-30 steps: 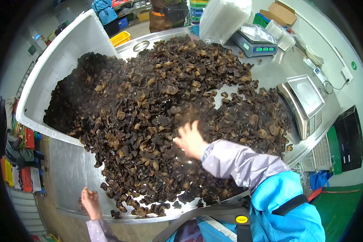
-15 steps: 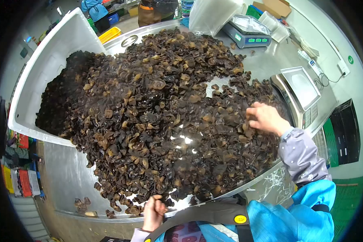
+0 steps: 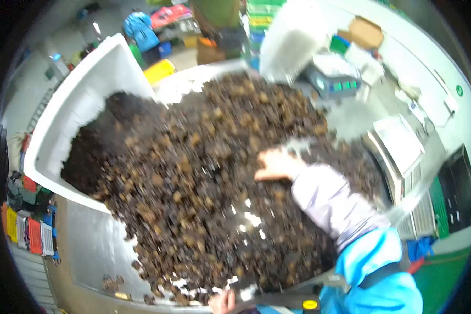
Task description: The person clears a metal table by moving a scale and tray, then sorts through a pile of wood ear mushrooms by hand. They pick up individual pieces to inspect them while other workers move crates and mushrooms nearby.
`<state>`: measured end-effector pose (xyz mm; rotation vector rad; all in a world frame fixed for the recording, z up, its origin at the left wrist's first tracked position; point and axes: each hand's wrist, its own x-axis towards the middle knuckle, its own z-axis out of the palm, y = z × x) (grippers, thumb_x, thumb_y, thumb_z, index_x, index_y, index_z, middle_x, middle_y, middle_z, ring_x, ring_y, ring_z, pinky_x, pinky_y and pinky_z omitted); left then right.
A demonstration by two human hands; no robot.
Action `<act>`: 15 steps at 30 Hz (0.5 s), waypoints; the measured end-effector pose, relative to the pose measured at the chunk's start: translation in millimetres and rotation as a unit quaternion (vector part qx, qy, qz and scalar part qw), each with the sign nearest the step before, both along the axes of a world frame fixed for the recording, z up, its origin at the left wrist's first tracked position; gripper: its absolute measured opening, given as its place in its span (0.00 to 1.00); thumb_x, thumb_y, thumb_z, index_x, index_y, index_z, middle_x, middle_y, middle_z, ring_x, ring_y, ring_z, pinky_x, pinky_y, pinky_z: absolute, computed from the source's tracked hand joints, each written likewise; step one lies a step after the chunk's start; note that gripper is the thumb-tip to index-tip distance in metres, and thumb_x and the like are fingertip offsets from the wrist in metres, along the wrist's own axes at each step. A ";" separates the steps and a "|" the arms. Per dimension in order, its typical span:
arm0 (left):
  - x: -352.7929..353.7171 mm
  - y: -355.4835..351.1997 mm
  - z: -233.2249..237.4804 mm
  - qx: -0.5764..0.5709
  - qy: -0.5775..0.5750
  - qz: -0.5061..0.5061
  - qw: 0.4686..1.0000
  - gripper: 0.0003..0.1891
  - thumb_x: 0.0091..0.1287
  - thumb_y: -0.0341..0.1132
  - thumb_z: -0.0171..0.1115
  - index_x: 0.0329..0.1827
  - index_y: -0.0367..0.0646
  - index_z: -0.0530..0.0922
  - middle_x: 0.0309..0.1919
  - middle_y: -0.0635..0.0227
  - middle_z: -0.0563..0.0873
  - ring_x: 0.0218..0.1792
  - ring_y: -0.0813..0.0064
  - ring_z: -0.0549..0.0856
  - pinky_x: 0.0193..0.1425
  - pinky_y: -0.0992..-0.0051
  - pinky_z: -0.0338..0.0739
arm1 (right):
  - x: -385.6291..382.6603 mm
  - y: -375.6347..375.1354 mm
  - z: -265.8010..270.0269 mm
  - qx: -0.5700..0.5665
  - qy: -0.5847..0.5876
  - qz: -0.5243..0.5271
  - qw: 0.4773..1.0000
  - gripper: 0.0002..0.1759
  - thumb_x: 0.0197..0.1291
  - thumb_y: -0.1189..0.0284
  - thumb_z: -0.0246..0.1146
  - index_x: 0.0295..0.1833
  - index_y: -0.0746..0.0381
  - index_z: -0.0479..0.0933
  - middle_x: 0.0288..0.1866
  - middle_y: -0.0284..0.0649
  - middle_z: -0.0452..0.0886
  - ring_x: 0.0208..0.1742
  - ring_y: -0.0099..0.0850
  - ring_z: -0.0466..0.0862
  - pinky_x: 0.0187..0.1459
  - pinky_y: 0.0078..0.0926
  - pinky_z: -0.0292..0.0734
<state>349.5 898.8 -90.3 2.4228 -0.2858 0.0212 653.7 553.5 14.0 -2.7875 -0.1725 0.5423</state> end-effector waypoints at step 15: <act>-16.1 4.9 -20.3 0.051 -0.004 -0.025 0.998 0.17 0.56 0.38 0.64 0.49 0.45 0.80 0.42 0.60 0.83 0.33 0.60 0.82 0.36 0.62 0.74 | -77.3 15.9 0.0 -0.120 0.104 0.196 0.967 0.31 0.44 0.52 0.69 0.57 0.46 0.76 0.51 0.38 0.73 0.53 0.44 0.72 0.45 0.54 0.71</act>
